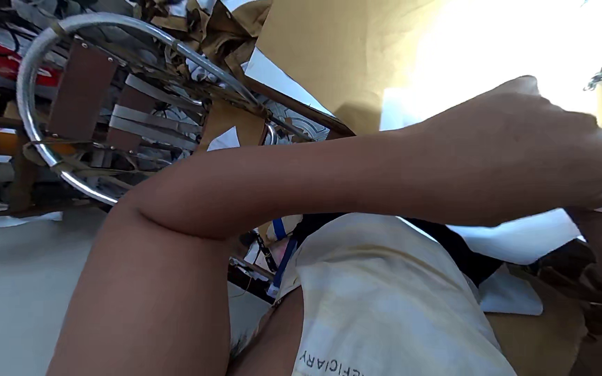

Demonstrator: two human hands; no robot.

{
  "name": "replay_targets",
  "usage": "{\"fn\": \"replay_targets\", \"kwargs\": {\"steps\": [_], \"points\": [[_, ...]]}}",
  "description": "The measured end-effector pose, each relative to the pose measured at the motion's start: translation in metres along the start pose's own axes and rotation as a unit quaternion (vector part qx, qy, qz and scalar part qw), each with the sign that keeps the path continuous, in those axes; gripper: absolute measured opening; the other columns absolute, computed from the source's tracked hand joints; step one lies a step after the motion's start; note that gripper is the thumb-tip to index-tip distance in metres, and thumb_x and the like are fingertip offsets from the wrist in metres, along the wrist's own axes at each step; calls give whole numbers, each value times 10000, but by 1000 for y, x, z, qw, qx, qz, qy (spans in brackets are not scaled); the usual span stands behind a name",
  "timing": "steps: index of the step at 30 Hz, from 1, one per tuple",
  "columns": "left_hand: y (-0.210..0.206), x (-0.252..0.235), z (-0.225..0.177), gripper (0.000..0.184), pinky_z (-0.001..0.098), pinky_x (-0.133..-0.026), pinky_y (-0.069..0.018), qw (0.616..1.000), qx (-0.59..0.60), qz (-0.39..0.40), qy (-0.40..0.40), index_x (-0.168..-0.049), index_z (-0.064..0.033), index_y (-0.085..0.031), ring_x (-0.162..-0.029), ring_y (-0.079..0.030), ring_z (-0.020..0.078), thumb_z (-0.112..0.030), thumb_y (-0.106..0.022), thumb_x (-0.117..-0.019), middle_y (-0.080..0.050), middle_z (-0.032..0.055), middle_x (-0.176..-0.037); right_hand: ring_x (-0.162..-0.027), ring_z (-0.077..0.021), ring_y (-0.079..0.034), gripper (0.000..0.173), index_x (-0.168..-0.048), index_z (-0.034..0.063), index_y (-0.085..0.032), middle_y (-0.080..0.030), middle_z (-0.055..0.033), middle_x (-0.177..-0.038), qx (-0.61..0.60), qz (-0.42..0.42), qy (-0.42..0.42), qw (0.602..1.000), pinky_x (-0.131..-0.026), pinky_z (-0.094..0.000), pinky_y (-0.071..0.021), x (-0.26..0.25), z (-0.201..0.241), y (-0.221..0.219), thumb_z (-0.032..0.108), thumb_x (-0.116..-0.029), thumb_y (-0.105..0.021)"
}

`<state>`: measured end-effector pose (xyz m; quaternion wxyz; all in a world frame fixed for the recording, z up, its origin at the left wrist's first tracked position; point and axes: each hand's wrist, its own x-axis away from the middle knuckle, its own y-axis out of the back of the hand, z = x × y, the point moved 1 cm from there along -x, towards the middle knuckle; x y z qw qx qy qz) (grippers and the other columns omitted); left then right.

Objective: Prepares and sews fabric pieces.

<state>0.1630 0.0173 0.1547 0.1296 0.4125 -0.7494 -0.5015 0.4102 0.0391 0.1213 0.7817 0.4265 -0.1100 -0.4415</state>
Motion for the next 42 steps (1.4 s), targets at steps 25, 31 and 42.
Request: {"fn": "replay_targets", "kwargs": {"steps": [25,31,42], "points": [[23,93,76,219,540,-1049,-476,973,-124,-141,134,-1152,-25,-695,-1192,-630,369,-165,-619,-1001,-694,199,-1202,-1065,-401,-624,214,-1112,15,-737,-666,-240,-1091,187,-117,-26,975,-926,-540,-510,53,-60,28,129,-969,-626],[-36,125,82,273,544,-1070,-452,970,-76,-67,223,-1152,-80,-748,-1169,-658,306,-242,-565,-1031,-703,123,-1259,-1205,-327,-647,210,-1073,-9,-735,-713,-176,-1204,97,-102,-58,988,-1060,-465,-508,66,-83,-20,92,-969,-584],[-48,127,81,232,513,-1071,-446,965,-58,-96,238,-1116,-124,-779,-1155,-657,252,-276,-632,-1023,-706,90,-1248,-1226,-321,-652,220,-1110,-25,-724,-723,-179,-1195,63,-117,-91,987,-1108,-464,-490,78,-101,-8,148,-998,-646]]}}
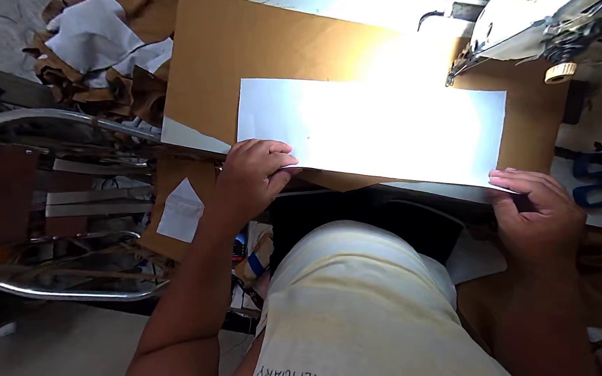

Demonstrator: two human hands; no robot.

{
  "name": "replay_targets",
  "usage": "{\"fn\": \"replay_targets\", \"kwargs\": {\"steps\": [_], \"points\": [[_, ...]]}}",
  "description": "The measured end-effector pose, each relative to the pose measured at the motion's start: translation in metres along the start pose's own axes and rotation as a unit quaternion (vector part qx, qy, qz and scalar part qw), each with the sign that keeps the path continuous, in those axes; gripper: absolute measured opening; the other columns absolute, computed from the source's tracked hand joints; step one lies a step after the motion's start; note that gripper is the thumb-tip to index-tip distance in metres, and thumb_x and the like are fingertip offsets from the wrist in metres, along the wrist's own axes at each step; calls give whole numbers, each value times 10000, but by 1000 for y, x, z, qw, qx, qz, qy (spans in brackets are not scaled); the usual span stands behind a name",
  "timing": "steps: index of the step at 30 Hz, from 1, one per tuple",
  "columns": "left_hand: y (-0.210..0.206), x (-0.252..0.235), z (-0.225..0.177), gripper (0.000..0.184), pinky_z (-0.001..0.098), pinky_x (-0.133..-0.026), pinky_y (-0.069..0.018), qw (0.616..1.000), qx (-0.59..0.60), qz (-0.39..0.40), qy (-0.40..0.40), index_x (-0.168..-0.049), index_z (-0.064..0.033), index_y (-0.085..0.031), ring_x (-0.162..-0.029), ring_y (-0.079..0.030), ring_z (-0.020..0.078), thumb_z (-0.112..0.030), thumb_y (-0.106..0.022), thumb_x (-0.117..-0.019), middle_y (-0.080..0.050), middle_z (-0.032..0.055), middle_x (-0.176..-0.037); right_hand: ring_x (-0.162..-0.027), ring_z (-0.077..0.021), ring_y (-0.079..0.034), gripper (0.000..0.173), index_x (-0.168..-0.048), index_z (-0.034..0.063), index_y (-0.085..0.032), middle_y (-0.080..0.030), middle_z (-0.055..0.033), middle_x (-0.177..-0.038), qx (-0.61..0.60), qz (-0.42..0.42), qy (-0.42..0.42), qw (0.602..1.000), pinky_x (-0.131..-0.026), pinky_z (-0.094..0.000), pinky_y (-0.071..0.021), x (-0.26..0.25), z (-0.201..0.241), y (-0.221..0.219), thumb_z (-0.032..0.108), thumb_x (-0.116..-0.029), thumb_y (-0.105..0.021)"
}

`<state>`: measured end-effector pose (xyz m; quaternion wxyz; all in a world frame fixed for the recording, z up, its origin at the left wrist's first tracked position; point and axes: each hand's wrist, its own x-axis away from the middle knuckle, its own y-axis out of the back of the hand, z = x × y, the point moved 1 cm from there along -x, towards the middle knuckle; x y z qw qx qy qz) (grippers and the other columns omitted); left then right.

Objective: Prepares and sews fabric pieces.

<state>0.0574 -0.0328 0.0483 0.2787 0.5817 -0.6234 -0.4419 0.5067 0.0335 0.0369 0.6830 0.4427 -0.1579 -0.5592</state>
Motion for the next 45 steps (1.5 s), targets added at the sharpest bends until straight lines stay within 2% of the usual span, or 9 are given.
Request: {"fn": "replay_targets", "kwargs": {"steps": [4,7,10,14,17,20,32,38,45], "points": [[40,5,-7,273,422,-1074,-509,992,122,33,-3,-1099,-101,-754,-1135,-672,141,-303,-580,-1040,-731,27,-1161,-1128,-136,-684,211,-1156,75,-700,-721,-27,-1172,-165,48,-24,985,-1003,-337,-572,5,8,37,194,-992,-642],[93,23,10,205,335,-950,-583,956,290,35,-33,-1062,-186,-718,-1006,-688,69,-354,-606,-1027,-723,-77,-1048,-792,-84,-694,210,-1012,152,-741,-732,45,-901,-377,99,-9,921,-705,-257,-598,15,13,82,353,-959,-722],[110,18,58,231,274,-722,-599,969,247,15,-12,-1066,-166,-723,-814,-687,58,-376,-670,-987,-719,-56,-932,-803,-3,-674,213,-1071,218,-733,-717,127,-931,-339,162,12,926,-710,-197,-592,-16,11,102,404,-997,-662],[84,-73,33,453,642,-720,-512,994,-30,52,89,-1155,-64,-684,-818,-667,366,-485,-586,-1021,-689,212,-943,-686,5,-596,193,-973,154,-659,-630,91,-791,-147,131,-119,973,-645,-238,-544,-105,16,54,309,-1042,-568],[60,-111,17,373,708,-696,-477,983,-85,119,113,-1142,-93,-687,-829,-667,440,-435,-577,-1044,-681,223,-888,-795,-256,-638,350,-1006,19,-683,-657,-143,-855,15,165,-181,970,-741,-529,-519,-148,7,11,350,-1034,-573],[50,-121,21,326,655,-645,-485,975,-106,152,120,-1122,-119,-685,-773,-659,387,-419,-585,-1044,-668,168,-824,-975,-362,-664,405,-1023,50,-694,-685,-187,-951,109,201,-176,957,-819,-619,-497,-167,-2,-8,435,-1003,-573],[45,-139,38,277,592,-614,-479,952,-111,245,149,-1022,-126,-677,-722,-629,321,-399,-631,-1021,-631,114,-756,-882,-323,-647,340,-927,38,-686,-663,-164,-875,84,284,-205,933,-769,-584,-478,-191,-12,-9,375,-973,-675],[50,-158,36,400,773,-795,-449,972,-109,132,158,-1219,-24,-658,-970,-650,551,-380,-581,-1054,-676,322,-1014,-1094,-402,-675,513,-1034,86,-737,-718,-209,-1073,184,181,-255,932,-877,-657,-507,-192,-5,-23,566,-982,-567],[42,-142,55,480,745,-914,-444,982,-87,49,161,-1270,8,-636,-1108,-632,525,-412,-567,-1049,-659,324,-1167,-1064,-291,-676,562,-1153,56,-682,-707,-132,-1089,112,42,-169,978,-922,-521,-530,-166,-1,-19,555,-895,-694]]}}
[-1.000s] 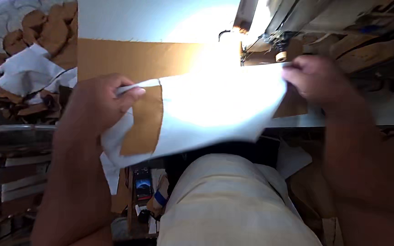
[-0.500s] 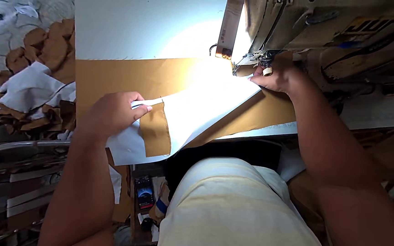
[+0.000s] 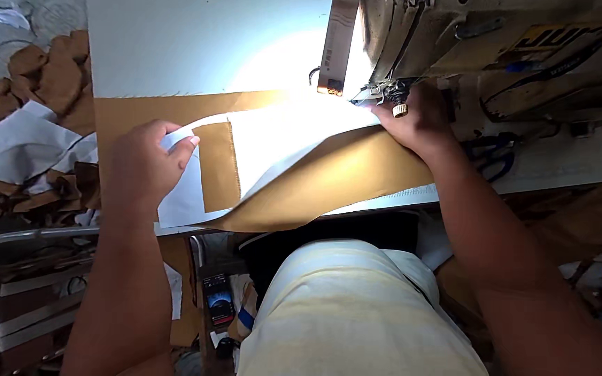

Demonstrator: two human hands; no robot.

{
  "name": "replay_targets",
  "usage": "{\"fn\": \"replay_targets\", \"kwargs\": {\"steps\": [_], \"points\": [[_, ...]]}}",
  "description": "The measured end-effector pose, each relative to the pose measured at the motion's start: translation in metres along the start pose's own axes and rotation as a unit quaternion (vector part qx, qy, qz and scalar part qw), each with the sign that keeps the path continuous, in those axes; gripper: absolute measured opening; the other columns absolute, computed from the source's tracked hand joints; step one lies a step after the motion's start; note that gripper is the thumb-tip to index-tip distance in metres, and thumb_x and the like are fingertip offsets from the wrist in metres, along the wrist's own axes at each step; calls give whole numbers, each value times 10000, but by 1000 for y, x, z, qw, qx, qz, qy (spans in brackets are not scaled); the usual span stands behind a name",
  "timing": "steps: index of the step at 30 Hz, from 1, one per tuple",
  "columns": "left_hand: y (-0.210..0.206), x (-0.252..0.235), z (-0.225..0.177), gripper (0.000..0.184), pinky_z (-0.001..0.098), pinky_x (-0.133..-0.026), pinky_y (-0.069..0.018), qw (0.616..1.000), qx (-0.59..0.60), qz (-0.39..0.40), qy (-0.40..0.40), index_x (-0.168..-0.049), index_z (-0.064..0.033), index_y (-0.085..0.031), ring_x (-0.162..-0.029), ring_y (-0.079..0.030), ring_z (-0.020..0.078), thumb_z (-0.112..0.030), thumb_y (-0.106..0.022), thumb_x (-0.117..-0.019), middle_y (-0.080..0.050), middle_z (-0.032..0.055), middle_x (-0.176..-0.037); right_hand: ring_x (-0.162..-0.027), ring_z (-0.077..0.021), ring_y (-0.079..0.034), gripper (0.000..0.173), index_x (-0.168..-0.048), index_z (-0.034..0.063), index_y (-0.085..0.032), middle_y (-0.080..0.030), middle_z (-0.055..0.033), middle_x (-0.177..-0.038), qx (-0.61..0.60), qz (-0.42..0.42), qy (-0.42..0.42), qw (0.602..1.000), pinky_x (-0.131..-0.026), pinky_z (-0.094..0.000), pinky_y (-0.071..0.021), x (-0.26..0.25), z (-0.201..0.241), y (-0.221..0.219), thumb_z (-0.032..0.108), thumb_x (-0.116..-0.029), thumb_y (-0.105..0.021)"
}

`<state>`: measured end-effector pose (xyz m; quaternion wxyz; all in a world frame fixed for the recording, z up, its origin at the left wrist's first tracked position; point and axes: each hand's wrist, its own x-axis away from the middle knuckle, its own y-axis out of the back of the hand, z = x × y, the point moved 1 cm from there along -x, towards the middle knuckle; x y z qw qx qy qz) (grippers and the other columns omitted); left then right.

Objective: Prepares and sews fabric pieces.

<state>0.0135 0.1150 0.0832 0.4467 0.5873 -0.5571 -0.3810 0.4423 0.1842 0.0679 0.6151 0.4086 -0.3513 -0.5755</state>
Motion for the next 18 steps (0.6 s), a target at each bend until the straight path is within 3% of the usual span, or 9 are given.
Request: {"fn": "replay_targets", "kwargs": {"steps": [2,3,5,8,13,15,18], "points": [[-14,8,10,506,703,-971,-444,999,11,-38,-6,-1265,38,-635,-1160,-609,513,-411,-571,-1041,-635,330,-1216,-1167,-338,-630,563,-1160,-15,-684,-670,-208,-1189,-36,-50,151,987,-1011,-492,-493,16,-8,2,442,-843,-769],[-22,12,14,514,682,-992,-444,998,21,-62,-8,-1266,38,-635,-1175,-594,508,-419,-564,-1041,-619,330,-1233,-1222,-348,-596,611,-1176,0,-701,-652,-215,-1245,-47,-53,208,976,-1062,-478,-461,21,-12,2,484,-812,-787],[-35,20,21,502,632,-1022,-448,994,35,-106,-14,-1271,24,-638,-1202,-574,484,-417,-543,-1052,-595,315,-1267,-1273,-332,-553,697,-1212,84,-734,-630,-192,-1310,-56,-34,248,967,-1098,-458,-429,31,-14,4,627,-778,-775],[-42,19,23,479,603,-1019,-462,991,26,-126,-28,-1266,17,-644,-1195,-584,466,-401,-531,-1061,-596,308,-1270,-1339,-303,-529,656,-1199,131,-759,-612,-170,-1386,-98,-14,251,963,-1134,-445,-421,46,-8,4,665,-819,-730],[-47,19,29,504,582,-1031,-458,990,12,-137,-13,-1289,-24,-638,-1222,-573,439,-453,-513,-1056,-588,279,-1295,-1342,-286,-543,546,-1194,155,-759,-658,-110,-1354,-97,8,307,947,-1125,-501,-412,57,19,-8,599,-996,-509],[-47,19,31,514,584,-1032,-458,991,8,-136,-14,-1301,-30,-633,-1231,-570,436,-464,-507,-1056,-581,277,-1311,-1295,-275,-576,545,-1201,143,-752,-703,-85,-1264,-86,-9,313,946,-1112,-506,-411,53,23,-17,566,-1030,-454],[-48,16,31,499,585,-1030,-457,990,2,-139,-28,-1279,-14,-644,-1215,-575,441,-443,-520,-1055,-592,288,-1281,-1104,-279,-655,557,-1142,81,-749,-734,-103,-1072,-68,-73,304,947,-1007,-473,-474,50,26,-23,571,-999,-527]]}}
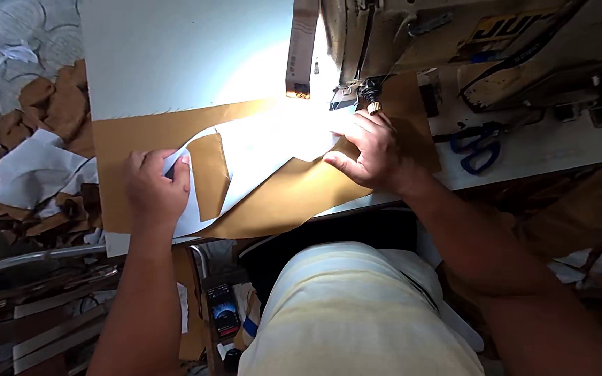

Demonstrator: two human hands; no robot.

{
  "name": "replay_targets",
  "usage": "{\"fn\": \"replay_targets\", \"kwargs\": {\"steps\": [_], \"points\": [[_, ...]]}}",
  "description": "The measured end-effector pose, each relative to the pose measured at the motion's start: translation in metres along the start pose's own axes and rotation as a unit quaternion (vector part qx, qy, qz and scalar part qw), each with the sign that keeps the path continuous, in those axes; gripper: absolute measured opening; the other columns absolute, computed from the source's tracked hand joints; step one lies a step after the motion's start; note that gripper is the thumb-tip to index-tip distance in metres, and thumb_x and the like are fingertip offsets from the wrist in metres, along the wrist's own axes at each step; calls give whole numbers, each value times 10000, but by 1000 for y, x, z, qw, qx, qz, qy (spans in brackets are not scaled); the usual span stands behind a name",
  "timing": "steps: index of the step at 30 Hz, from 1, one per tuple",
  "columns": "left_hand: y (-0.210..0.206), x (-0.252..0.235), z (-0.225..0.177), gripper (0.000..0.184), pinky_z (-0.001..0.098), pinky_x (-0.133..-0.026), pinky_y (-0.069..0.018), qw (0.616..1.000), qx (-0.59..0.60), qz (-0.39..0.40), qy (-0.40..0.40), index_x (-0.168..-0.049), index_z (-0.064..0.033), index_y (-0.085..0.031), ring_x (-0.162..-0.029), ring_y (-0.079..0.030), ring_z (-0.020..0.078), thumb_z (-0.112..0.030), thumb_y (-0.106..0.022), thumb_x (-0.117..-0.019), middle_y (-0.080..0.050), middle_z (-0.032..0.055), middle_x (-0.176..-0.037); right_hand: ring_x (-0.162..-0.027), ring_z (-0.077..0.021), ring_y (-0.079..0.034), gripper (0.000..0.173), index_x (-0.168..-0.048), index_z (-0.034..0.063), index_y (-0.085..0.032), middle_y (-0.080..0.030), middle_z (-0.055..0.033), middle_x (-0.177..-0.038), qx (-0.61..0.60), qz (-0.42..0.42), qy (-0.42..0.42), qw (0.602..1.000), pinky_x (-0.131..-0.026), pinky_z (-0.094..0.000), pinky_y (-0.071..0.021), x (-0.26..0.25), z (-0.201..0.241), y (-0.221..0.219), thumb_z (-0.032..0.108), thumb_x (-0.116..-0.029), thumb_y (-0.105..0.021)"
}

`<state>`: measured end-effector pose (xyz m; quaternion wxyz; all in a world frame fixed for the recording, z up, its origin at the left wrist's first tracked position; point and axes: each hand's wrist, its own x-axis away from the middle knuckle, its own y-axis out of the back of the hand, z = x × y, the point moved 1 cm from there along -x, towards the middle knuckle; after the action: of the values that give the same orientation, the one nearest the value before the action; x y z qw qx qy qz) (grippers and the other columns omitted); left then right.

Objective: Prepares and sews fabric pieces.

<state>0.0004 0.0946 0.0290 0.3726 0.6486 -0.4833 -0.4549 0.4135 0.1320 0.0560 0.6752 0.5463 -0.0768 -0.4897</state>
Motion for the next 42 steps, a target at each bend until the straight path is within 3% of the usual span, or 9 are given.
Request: {"fn": "replay_targets", "kwargs": {"steps": [6,10,12,16,18,22,26,31,42], "points": [[1,-1,-6,487,589,-1056,-443,1000,-13,-1,2,-1268,-9,-653,-1240,-569,441,-424,-523,-1049,-599,287,-1291,-998,-243,-722,348,-1218,168,-749,-736,-89,-1207,9,-2,143,990,-783,-415,-578,-12,62,-13,396,-1002,-598],[0,0,-7,486,592,-1051,-438,1000,-6,-4,11,-1273,-10,-651,-1234,-565,448,-422,-529,-1045,-594,299,-1282,-1491,-352,-392,592,-1483,130,-549,-515,-167,-1537,-3,146,217,965,-1238,-538,-261,-57,82,-41,348,-950,-687],[0,1,-7,477,589,-1045,-446,1000,-2,-11,11,-1259,-16,-660,-1226,-574,438,-423,-533,-1044,-604,286,-1274,-1441,-357,-433,690,-1535,141,-478,-616,-146,-1398,21,243,158,957,-1246,-573,-208,-72,83,-50,404,-937,-701],[2,2,-9,463,586,-1050,-444,1000,6,-10,18,-1260,-29,-668,-1237,-573,424,-415,-529,-1045,-607,273,-1281,-900,-279,-696,495,-1293,90,-630,-687,-97,-956,27,349,46,936,-749,-497,-567,-59,77,-22,500,-1051,-494],[2,2,-9,460,599,-1031,-450,1000,10,-9,18,-1254,-17,-668,-1219,-583,440,-402,-532,-1044,-612,288,-1268,-919,-340,-689,690,-1129,63,-686,-690,-142,-921,68,382,-30,921,-783,-578,-528,-50,72,7,681,-1011,-404],[1,3,-8,472,599,-1043,-449,1000,4,-4,25,-1275,-26,-662,-1236,-583,442,-417,-534,-1043,-611,286,-1296,-884,-298,-664,622,-758,103,-644,-651,-111,-844,64,236,-70,967,-738,-519,-514,-17,21,28,634,-1005,-435],[1,0,-10,496,615,-1041,-437,1000,-3,-7,18,-1263,3,-660,-1213,-583,469,-423,-541,-1037,-615,320,-1259,-1203,-286,-607,214,-1019,109,-761,-694,-105,-1179,30,150,-76,985,-1023,-493,-477,-5,-31,18,257,-915,-646],[2,-5,-2,500,572,-1131,-392,1000,-7,2,-5,-1290,-1,-639,-1349,-513,426,-417,-509,-1046,-570,260,-1405,-1326,-264,-553,317,-1198,146,-729,-658,-70,-1348,45,104,-75,991,-1136,-462,-415,-5,-55,-3,288,-930,-636],[0,-31,4,529,579,-1116,-402,1000,-17,22,-12,-1313,12,-618,-1329,-526,431,-431,-519,-1039,-568,282,-1388,-1300,-315,-533,398,-1249,148,-697,-638,-96,-1309,37,126,-117,984,-1053,-550,-420,-10,-45,-1,338,-900,-679]]}}
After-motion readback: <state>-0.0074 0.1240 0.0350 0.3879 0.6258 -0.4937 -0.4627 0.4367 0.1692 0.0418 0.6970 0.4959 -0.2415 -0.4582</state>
